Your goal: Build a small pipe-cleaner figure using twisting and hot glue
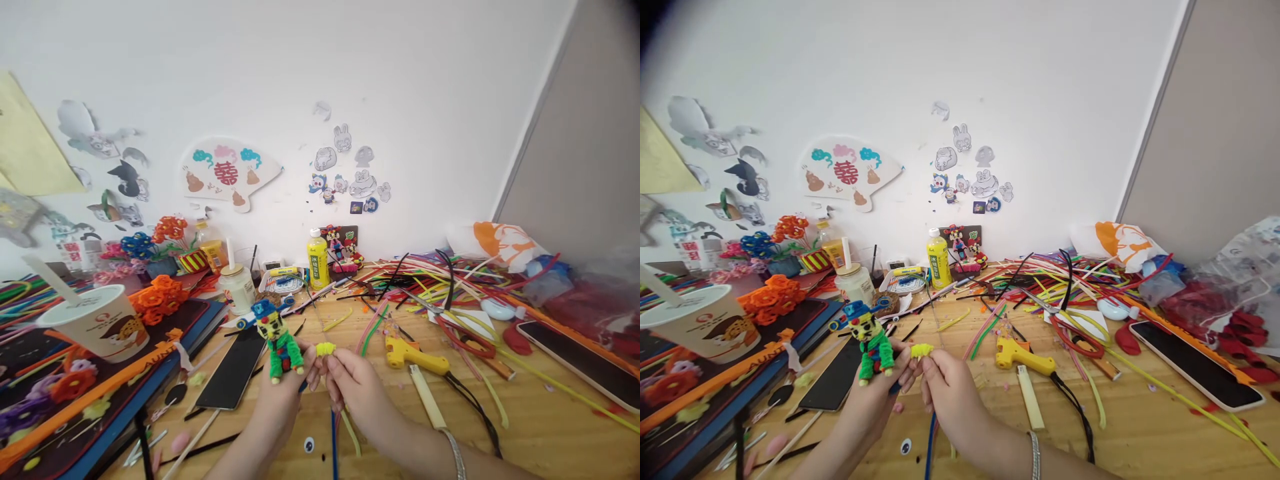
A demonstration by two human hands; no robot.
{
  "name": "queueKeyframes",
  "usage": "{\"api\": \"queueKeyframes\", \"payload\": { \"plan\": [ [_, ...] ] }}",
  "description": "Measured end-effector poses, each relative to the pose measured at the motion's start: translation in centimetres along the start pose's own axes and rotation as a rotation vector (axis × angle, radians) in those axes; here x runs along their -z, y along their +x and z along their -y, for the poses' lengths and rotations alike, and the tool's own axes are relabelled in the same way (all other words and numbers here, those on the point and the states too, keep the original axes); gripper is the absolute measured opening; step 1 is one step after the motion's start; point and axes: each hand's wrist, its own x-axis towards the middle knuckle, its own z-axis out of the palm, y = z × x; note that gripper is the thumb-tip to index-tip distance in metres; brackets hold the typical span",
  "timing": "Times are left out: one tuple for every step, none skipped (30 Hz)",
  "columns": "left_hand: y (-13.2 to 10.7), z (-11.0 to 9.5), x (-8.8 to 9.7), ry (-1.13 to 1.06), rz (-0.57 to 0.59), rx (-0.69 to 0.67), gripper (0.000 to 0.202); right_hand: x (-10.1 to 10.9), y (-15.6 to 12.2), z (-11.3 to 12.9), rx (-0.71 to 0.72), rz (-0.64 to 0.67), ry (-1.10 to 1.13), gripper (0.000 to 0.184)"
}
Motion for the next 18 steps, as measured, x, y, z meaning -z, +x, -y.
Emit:
{"api": "queueKeyframes", "payload": {
  "plan": [
    [0.0,0.1,0.1,0.067,-0.008,-0.023,0.030,0.1,-0.1,0.0,0.056,-0.033,-0.162,0.033],
    [0.0,0.3,0.3,0.130,-0.013,-0.038,0.028,0.4,-0.2,0.1,0.148,-0.068,-0.353,0.032],
    [0.1,0.4,0.4,0.180,-0.017,-0.046,0.026,0.6,-0.2,0.1,0.267,-0.101,-0.559,0.032],
    [0.1,0.5,0.5,0.213,-0.022,-0.049,0.024,0.9,-0.2,0.2,0.398,-0.126,-0.764,0.031],
    [0.1,0.6,0.6,0.230,-0.027,-0.046,0.022,1.2,-0.2,0.3,0.533,-0.134,-0.950,0.031],
    [0.1,0.6,0.6,0.234,-0.032,-0.041,0.021,1.5,-0.1,0.5,0.656,-0.132,-1.104,0.032],
    [0.2,0.6,0.5,0.232,-0.031,-0.033,0.020,1.8,0.0,0.7,0.760,-0.129,-1.221,0.032],
    [0.2,0.5,0.5,0.228,-0.016,-0.022,0.020,2.1,0.1,0.9,0.845,-0.133,-1.298,0.032],
    [0.2,0.4,0.4,0.221,0.010,-0.008,0.020,2.4,0.2,1.2,0.905,-0.138,-1.339,0.031],
    [0.2,0.3,0.3,0.207,0.046,0.008,0.021,2.8,0.3,1.4,0.945,-0.144,-1.353,0.031],
    [0.2,0.3,0.3,0.183,0.086,0.025,0.022,3.1,0.5,1.7,0.963,-0.153,-1.342,0.030],
    [0.1,0.3,0.2,0.147,0.123,0.042,0.023,3.3,0.6,2.0,0.954,-0.158,-1.315,0.030],
    [0.1,0.2,0.2,0.103,0.151,0.058,0.023,3.5,0.6,2.2,0.923,-0.155,-1.273,0.030],
    [0.1,0.2,0.2,0.055,0.169,0.073,0.023,3.7,0.7,2.3,0.872,-0.155,-1.216,0.029],
    [0.1,0.2,0.2,0.011,0.180,0.089,0.023,3.8,0.7,2.4,0.812,-0.162,-1.150,0.027],
    [0.1,0.2,0.2,-0.025,0.187,0.107,0.024,3.9,0.7,2.5,0.757,-0.175,-1.085,0.025],
    [0.0,0.2,0.2,-0.055,0.190,0.126,0.024,3.9,0.6,2.4,0.719,-0.186,-1.033,0.023],
    [0.0,0.2,0.2,-0.081,0.190,0.145,0.025,3.9,0.6,2.3,0.710,-0.194,-0.997,0.021]
  ]
}}
